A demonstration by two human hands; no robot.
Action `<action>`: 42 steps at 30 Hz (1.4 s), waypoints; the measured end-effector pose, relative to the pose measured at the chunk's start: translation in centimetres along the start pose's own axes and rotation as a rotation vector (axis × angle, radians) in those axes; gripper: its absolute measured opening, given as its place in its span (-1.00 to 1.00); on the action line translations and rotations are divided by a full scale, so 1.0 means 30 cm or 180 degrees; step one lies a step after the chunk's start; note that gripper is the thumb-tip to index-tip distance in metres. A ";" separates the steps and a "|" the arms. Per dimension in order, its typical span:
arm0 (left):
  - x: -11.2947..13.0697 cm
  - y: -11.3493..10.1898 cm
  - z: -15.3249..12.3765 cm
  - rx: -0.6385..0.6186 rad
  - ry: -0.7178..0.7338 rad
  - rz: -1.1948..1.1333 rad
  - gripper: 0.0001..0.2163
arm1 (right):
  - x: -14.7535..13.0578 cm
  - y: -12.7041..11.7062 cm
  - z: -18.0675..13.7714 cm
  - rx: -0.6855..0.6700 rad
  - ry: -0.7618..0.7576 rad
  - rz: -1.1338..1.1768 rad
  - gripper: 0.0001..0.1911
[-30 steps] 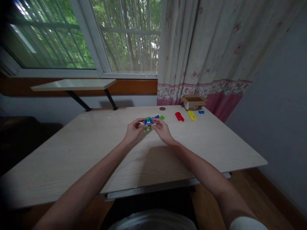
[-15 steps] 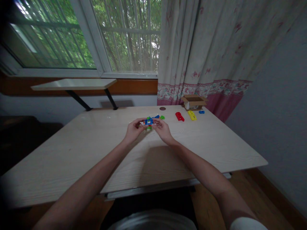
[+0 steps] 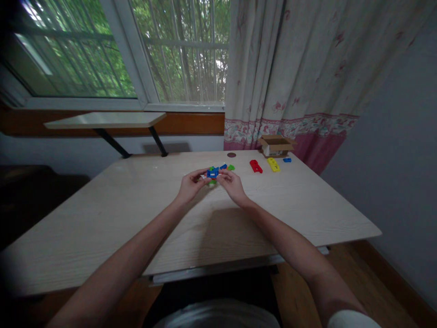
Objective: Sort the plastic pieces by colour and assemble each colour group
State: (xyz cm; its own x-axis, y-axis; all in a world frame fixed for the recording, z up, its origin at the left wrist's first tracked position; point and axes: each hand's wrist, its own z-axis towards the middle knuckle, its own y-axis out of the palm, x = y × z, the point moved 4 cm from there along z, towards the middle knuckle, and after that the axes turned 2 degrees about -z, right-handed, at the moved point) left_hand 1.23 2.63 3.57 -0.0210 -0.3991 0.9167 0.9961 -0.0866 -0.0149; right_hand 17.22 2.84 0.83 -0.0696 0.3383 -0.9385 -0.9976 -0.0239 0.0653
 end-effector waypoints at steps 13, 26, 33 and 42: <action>-0.006 0.004 0.006 -0.0043 0.0019 -0.0086 -0.63 | -0.003 0.003 -0.001 0.0008 -0.0157 -0.0124 -0.54; -0.029 0.012 0.006 -0.0132 -0.0335 -0.0458 -0.62 | -0.023 0.007 -0.006 -0.0107 -0.0537 -0.0354 -0.63; -0.026 0.012 0.008 -0.0067 -0.0308 -0.0449 -0.64 | -0.037 0.005 -0.018 -0.0133 -0.0770 -0.0655 -0.68; -0.015 0.007 0.007 -0.0109 0.0016 -0.0160 -0.65 | -0.016 -0.003 -0.008 0.0004 -0.0424 -0.0571 -0.58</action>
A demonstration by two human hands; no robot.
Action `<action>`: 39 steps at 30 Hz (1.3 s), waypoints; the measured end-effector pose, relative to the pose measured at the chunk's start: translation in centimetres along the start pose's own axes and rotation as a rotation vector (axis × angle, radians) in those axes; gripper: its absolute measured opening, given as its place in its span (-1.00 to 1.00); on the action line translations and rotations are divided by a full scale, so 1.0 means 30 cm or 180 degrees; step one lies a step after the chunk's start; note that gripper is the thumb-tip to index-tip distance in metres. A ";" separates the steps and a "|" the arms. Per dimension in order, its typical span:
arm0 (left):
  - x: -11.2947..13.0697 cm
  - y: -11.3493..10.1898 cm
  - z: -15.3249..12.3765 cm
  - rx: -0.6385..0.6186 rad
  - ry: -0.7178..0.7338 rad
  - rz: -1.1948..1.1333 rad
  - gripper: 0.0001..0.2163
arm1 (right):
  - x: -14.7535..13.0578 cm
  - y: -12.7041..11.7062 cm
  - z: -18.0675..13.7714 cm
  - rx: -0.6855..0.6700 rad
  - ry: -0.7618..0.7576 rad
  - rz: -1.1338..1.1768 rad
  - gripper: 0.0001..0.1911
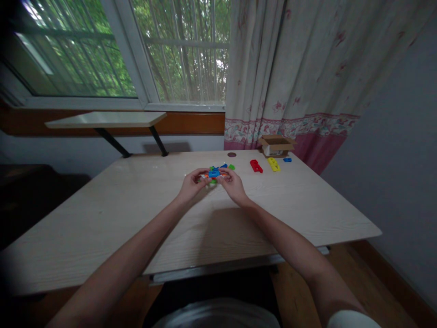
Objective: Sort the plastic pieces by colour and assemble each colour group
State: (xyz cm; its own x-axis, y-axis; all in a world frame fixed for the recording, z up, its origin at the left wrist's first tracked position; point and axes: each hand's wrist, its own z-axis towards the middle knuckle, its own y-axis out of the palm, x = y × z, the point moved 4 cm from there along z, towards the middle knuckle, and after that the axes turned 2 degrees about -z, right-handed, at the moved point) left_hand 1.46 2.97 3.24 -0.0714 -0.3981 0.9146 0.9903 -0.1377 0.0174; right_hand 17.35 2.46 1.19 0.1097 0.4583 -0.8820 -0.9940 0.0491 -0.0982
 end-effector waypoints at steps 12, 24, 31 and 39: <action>-0.007 -0.003 -0.001 0.0032 -0.0079 0.0067 -0.68 | 0.009 -0.006 -0.002 -0.0006 -0.0131 -0.0097 -0.62; -0.009 -0.003 0.002 0.0011 -0.0132 -0.0067 -0.65 | -0.004 -0.002 -0.004 -0.0033 -0.0014 -0.0037 -0.61; -0.010 -0.003 0.002 0.0034 -0.0181 -0.0262 -0.58 | 0.007 -0.002 -0.001 -0.0047 0.0022 0.0004 -0.61; -0.009 -0.005 0.003 0.0057 -0.0286 -0.0332 -0.64 | 0.011 -0.003 -0.003 -0.0054 0.0092 0.0079 -0.58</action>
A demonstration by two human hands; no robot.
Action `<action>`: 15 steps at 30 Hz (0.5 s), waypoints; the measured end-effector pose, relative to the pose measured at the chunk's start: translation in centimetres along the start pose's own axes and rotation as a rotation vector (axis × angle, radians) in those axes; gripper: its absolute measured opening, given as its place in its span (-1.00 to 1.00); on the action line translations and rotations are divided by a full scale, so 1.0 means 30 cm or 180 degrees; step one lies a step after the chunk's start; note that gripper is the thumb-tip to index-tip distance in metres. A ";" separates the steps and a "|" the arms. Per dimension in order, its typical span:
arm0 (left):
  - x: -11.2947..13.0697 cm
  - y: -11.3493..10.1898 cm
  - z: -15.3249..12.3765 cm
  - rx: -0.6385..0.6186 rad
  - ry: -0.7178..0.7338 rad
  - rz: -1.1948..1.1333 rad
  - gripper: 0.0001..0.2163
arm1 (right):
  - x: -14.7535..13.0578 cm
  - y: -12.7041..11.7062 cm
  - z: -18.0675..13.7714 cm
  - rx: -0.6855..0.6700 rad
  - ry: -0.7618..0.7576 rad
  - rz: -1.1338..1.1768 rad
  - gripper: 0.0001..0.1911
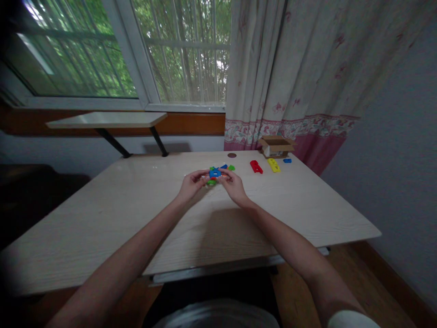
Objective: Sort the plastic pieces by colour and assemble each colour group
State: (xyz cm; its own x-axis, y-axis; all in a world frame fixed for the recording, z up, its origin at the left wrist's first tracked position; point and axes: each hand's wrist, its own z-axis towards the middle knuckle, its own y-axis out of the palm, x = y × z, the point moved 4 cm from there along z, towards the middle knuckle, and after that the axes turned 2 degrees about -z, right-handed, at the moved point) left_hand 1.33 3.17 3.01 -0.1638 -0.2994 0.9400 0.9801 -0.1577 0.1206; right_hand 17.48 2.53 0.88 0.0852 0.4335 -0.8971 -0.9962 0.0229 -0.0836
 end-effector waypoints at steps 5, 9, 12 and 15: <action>-0.005 -0.001 0.001 0.0076 -0.0042 -0.0036 -0.61 | 0.001 -0.005 0.003 0.0115 -0.0011 0.0006 -0.57; -0.002 -0.002 0.000 0.0092 -0.0072 -0.0062 -0.61 | -0.013 -0.003 0.003 0.0080 -0.0011 -0.0019 -0.53; -0.001 -0.002 0.000 0.0090 -0.0090 -0.0119 -0.63 | -0.023 -0.001 0.002 0.0069 0.0005 -0.0004 -0.50; -0.003 -0.001 0.000 0.0098 -0.0101 -0.0158 -0.64 | -0.026 -0.001 0.002 0.0073 0.0012 0.0028 -0.51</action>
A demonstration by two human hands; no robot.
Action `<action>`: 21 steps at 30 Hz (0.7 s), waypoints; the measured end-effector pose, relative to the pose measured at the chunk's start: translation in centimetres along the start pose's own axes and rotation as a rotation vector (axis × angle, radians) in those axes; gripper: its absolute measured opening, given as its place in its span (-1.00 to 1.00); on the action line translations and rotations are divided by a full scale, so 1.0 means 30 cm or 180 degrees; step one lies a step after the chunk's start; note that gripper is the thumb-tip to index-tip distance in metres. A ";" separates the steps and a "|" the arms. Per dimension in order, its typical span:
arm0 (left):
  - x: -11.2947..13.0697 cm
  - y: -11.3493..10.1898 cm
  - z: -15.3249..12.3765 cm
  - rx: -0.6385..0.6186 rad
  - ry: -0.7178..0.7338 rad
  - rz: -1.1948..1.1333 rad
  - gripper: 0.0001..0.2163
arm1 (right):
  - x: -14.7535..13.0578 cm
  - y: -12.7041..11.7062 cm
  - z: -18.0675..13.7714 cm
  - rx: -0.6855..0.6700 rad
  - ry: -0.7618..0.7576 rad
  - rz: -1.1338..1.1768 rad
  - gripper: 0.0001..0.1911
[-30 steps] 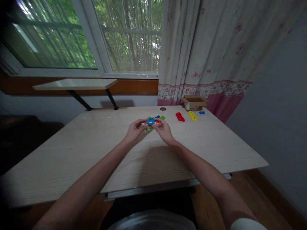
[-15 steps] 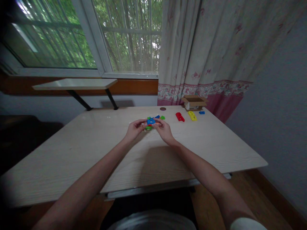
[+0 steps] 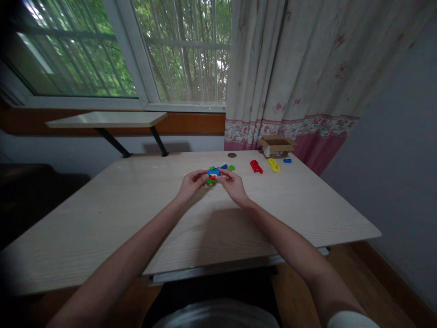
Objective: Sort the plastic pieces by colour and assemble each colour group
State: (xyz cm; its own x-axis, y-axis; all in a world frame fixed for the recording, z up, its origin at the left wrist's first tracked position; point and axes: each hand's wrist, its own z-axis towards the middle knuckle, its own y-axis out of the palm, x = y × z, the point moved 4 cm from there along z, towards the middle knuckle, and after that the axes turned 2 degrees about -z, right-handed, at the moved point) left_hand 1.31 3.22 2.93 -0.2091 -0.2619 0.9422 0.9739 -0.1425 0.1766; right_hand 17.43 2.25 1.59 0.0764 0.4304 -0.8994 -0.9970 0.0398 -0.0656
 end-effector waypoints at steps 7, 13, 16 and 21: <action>0.008 0.005 -0.003 -0.0043 0.0015 0.0004 -0.61 | 0.005 -0.003 0.000 0.0041 -0.0075 -0.0102 -0.55; 0.004 0.006 -0.004 -0.0022 -0.0145 -0.0034 -0.58 | -0.024 -0.007 -0.009 0.0001 -0.0329 -0.0383 -0.62; 0.000 0.006 -0.004 -0.0067 -0.0163 -0.0024 -0.57 | -0.040 -0.007 -0.014 -0.0042 -0.0495 -0.0614 -0.65; 0.009 0.007 -0.005 -0.0154 0.0040 0.0040 -0.57 | -0.046 -0.005 -0.014 0.0007 -0.0630 -0.0643 -0.63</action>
State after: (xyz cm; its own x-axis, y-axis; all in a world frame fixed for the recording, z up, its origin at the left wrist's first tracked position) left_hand 1.46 2.97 3.17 -0.1983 -0.2759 0.9405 0.9711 -0.1851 0.1505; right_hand 17.46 1.28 2.65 0.2737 0.5814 -0.7662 -0.9615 0.1447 -0.2337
